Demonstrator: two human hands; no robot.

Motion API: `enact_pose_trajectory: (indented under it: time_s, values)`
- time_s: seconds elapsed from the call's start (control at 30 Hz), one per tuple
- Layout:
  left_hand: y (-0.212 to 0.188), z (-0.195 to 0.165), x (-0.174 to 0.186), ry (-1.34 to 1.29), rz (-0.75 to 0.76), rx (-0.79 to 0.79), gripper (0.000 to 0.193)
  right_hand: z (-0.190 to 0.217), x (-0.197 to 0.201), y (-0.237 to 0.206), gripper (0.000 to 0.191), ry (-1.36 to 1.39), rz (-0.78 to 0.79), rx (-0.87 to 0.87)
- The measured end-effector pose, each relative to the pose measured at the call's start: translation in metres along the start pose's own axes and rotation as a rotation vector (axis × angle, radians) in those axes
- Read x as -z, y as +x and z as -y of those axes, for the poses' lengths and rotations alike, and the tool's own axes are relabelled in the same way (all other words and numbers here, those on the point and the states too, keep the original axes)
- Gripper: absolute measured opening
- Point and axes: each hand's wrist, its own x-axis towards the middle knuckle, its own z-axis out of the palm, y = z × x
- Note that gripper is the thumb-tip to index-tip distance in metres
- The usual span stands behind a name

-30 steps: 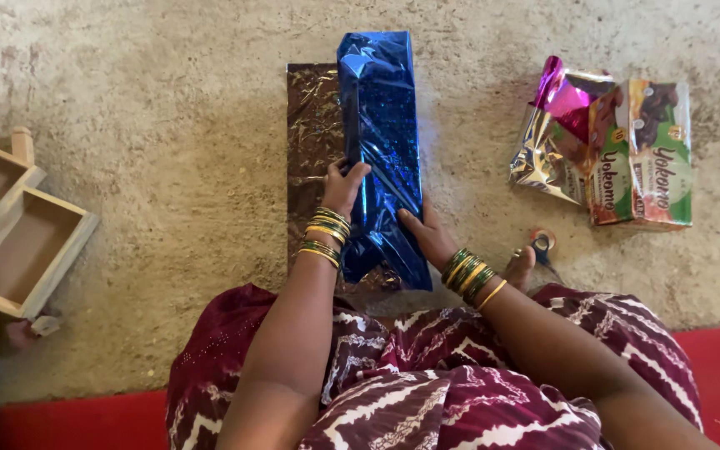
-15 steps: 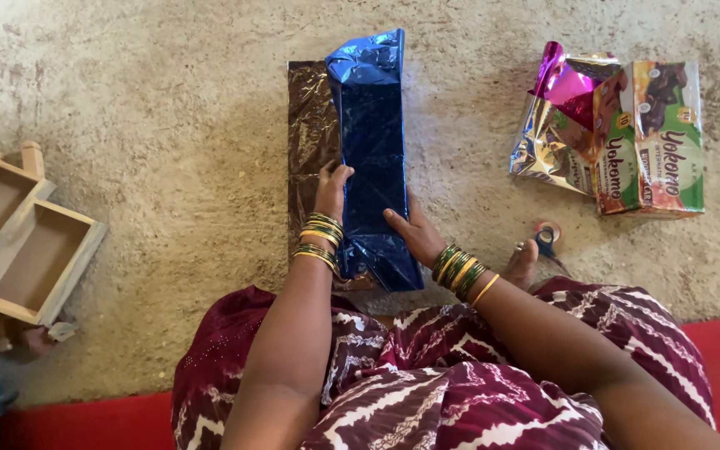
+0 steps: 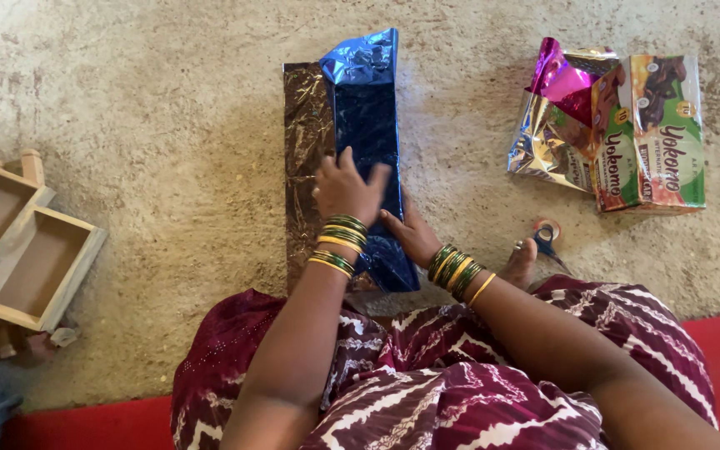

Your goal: The person sits on a red mat and wraps small rectangular boxes with shiny blue and gold foil paper. They fold the paper around each box, smooth the edges, and fold the ends to enclose the items. The wrapped boxes are placed aside on the floor.

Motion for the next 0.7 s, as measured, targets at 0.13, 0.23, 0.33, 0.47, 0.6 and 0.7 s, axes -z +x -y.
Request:
enact_pose_trajectory:
  time_s: [0.13, 0.23, 0.33, 0.47, 0.6, 0.7]
  values:
    - [-0.018, -0.032, 0.011, 0.081, 0.122, 0.102, 0.127, -0.002, -0.003, -0.001, 0.071, 0.197, 0.034, -0.052]
    - [-0.021, -0.035, 0.02, 0.029, 0.125, 0.144, 0.13, -0.001, -0.001, -0.001, 0.077, 0.183, 0.062, -0.161]
    - [-0.017, -0.026, 0.021, -0.057, 0.072, 0.159, 0.128, 0.002, 0.001, 0.0, 0.082, 0.313, 0.039, -0.182]
    - [-0.01, -0.009, 0.015, -0.174, -0.046, 0.13, 0.128, 0.008, -0.001, 0.009, 0.093, 0.428, -0.033, -0.201]
    - [-0.001, 0.013, 0.006, -0.238, -0.098, 0.101, 0.122, 0.015, -0.001, 0.019, 0.09, 0.472, -0.06, -0.336]
    - [0.008, 0.028, -0.003, -0.295, -0.094, 0.098, 0.119, 0.017, 0.001, 0.027, 0.086, 0.614, -0.057, -0.41]
